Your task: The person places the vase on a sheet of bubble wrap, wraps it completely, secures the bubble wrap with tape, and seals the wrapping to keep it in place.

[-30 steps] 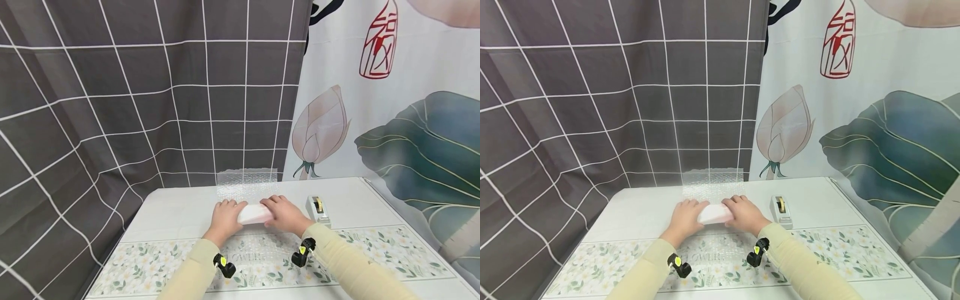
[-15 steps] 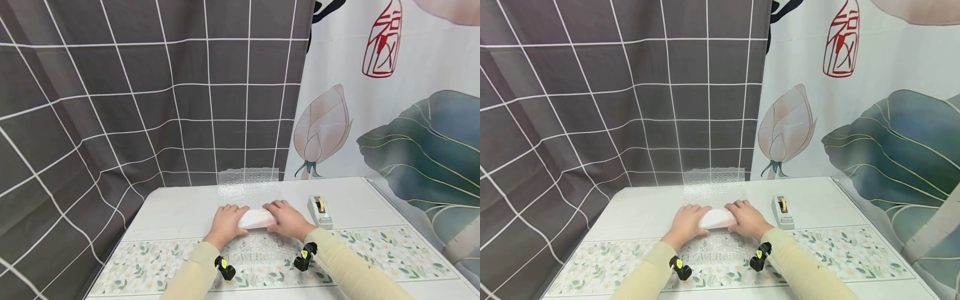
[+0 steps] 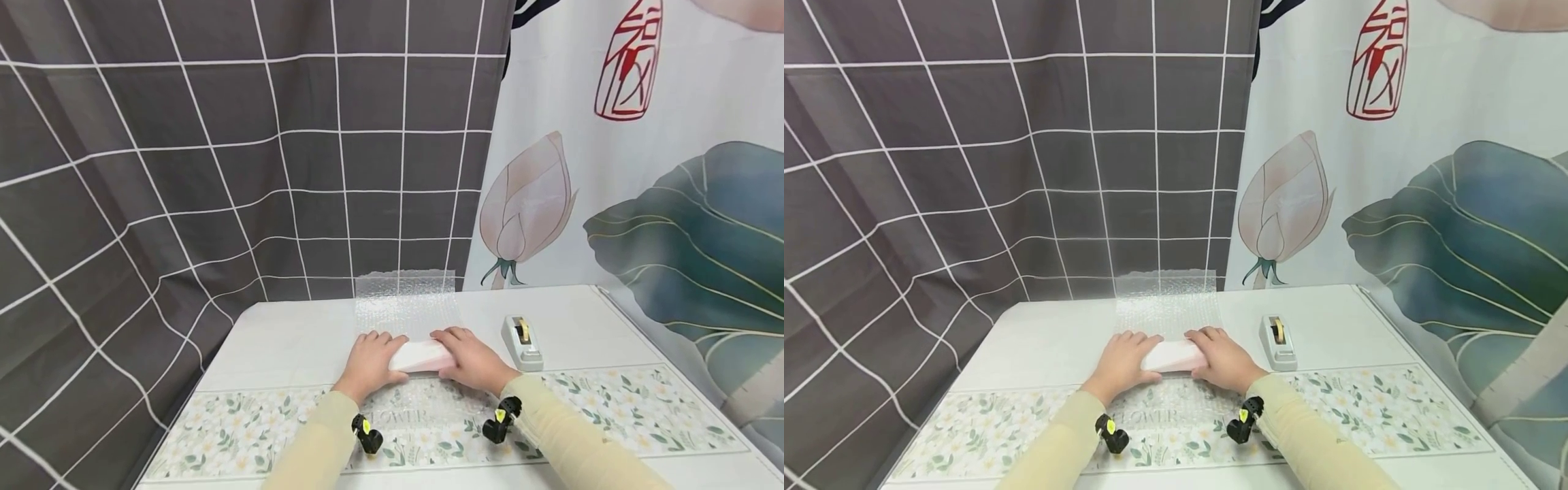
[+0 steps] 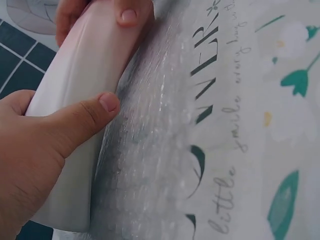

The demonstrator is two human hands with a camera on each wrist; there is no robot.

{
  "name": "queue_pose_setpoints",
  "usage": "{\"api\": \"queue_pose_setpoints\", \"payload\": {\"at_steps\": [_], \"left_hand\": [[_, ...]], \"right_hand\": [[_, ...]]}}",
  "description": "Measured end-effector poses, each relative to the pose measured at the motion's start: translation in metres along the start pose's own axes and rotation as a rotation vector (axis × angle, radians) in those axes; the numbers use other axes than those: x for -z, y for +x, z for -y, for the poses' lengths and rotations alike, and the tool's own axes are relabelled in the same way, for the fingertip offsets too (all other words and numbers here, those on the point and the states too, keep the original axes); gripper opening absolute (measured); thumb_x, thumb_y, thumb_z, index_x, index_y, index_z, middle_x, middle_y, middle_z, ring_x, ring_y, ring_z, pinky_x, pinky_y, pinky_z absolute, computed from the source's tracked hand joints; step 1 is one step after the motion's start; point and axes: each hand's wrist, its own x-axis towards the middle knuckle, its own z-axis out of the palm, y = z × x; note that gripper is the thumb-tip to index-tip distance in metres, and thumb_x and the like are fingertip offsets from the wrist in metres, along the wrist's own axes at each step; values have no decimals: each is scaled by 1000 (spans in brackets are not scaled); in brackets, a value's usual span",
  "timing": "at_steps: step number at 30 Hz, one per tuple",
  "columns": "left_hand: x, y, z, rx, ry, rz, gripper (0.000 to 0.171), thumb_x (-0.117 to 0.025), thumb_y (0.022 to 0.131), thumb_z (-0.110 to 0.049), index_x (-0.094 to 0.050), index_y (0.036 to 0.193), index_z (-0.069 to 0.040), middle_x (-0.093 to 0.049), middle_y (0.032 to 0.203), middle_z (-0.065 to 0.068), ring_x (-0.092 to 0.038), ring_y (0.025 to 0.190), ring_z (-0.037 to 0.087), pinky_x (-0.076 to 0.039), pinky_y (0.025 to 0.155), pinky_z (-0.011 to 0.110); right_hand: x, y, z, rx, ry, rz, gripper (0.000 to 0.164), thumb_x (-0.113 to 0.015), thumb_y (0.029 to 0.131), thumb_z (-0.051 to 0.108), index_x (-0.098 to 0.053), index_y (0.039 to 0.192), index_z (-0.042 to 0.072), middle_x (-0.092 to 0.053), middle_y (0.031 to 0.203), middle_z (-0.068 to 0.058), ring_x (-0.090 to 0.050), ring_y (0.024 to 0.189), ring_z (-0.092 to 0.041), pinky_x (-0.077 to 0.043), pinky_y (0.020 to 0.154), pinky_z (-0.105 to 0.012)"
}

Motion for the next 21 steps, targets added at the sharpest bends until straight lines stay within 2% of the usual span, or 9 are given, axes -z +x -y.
{"api": "queue_pose_setpoints", "payload": {"at_steps": [5, 8, 12, 13, 16, 21], "left_hand": [[0, 1, 2, -17, 0, -18, 80, -71, 77, -72, -56, 142, -28, -66, 116, -2, -60, 104, 22, -48, 92, 42], [0, -1, 4, -11, -12, -6, 80, -70, 78, -72, -55, 144, -28, -66, 118, -1, -60, 107, 22, -47, 94, 43], [1, -2, 6, -2, -45, -4, 78, -69, 81, -71, -55, 144, -27, -65, 121, 0, -60, 110, 24, -46, 97, 47], [1, -2, 6, -3, -56, -6, 77, -68, 81, -70, -55, 144, -27, -65, 121, 0, -59, 111, 25, -45, 97, 47], [1, -2, 4, -6, -81, -4, 73, -66, 85, -68, -55, 144, -27, -65, 122, 1, -59, 111, 25, -45, 98, 49], [-2, 1, 2, -4, -87, -2, 67, -63, 86, -64, -56, 143, -28, -65, 121, 0, -59, 110, 23, -45, 96, 47]], "right_hand": [[11, -18, -11, 37, 126, -102, 67, -73, 88, 14, -45, 149, 13, -46, 146, -15, -50, 131, -36, -46, 104, -56], [14, -30, -17, 41, 149, -150, 60, -63, 88, 0, -47, 145, 11, -46, 144, -13, -53, 126, -32, -49, 101, -53], [13, -45, -24, 1, 136, -158, 53, -52, 86, -13, -51, 135, 9, -51, 135, -8, -59, 115, -25, -54, 93, -42], [12, -50, -26, -3, 132, -160, 52, -51, 85, -15, -52, 132, 9, -52, 132, -8, -59, 116, -26, -54, 93, -41], [9, -64, -31, -19, 126, -164, 53, -51, 83, -21, -55, 126, 10, -54, 126, -6, -61, 110, -25, -55, 87, -39], [3, -80, -37, -11, 155, -158, 57, -58, 82, -23, -59, 123, 17, -57, 125, -2, -62, 107, -23, -56, 84, -36]]}}
